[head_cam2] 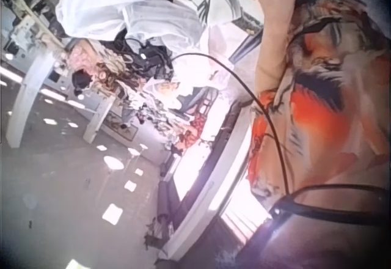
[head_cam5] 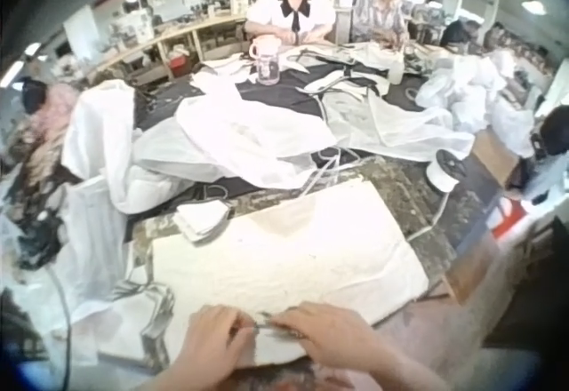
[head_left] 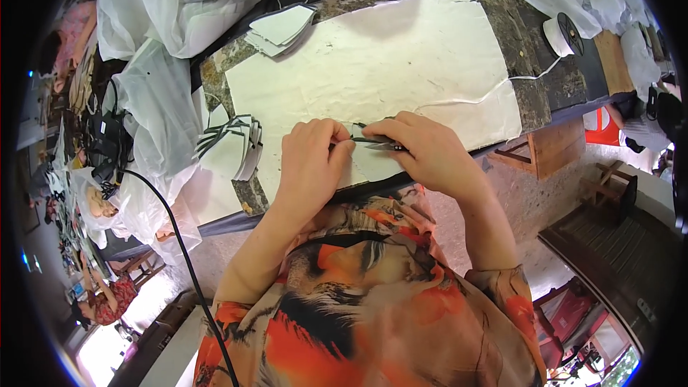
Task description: Applying adhesive to small black strips and attaching them to white shoe upper components.
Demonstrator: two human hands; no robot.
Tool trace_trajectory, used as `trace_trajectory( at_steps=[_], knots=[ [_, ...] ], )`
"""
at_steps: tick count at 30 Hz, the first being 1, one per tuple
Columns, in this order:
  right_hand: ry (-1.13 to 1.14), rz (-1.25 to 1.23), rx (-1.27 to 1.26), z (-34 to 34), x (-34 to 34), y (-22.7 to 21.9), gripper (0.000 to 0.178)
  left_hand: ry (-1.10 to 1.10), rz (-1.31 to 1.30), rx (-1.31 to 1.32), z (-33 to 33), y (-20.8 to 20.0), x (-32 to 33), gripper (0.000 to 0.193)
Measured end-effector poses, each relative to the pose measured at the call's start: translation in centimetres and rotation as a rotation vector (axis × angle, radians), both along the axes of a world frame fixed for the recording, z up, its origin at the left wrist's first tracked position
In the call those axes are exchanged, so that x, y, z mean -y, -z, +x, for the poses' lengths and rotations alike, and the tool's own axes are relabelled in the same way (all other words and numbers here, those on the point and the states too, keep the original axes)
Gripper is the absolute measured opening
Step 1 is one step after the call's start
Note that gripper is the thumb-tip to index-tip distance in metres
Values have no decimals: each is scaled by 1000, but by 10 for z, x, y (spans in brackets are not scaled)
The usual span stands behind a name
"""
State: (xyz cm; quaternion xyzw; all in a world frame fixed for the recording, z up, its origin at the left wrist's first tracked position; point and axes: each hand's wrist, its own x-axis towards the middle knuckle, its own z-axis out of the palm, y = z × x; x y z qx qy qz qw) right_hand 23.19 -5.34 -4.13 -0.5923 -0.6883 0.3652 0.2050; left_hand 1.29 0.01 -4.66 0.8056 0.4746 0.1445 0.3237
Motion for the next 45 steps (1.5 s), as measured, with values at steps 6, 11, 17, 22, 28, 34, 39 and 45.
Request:
trace_trajectory(
  at_steps=[6,11,17,22,28,34,39,45],
  knots=[
    [-22,17,1,0,0,3,41,-162,-403,170,0,-11,4,14],
    [-101,15,-30,3,-4,4,51,-231,-565,308,-1,-10,-7,24],
    [-61,97,-137,0,0,8,50,-213,-841,341,1,-12,-26,41],
    [-36,109,-223,0,-1,5,41,-211,-1009,423,6,-16,-30,36],
    [-11,132,-296,-4,2,6,38,-260,-1188,484,4,-11,-35,20],
    [55,261,-377,-7,5,15,36,-169,-1217,536,5,-13,-36,15],
    [40,252,-339,-11,4,13,37,-182,-1206,558,6,-13,-28,14],
    [105,322,-430,-9,12,10,25,-117,-964,452,-4,-13,-36,16]
  ],
)
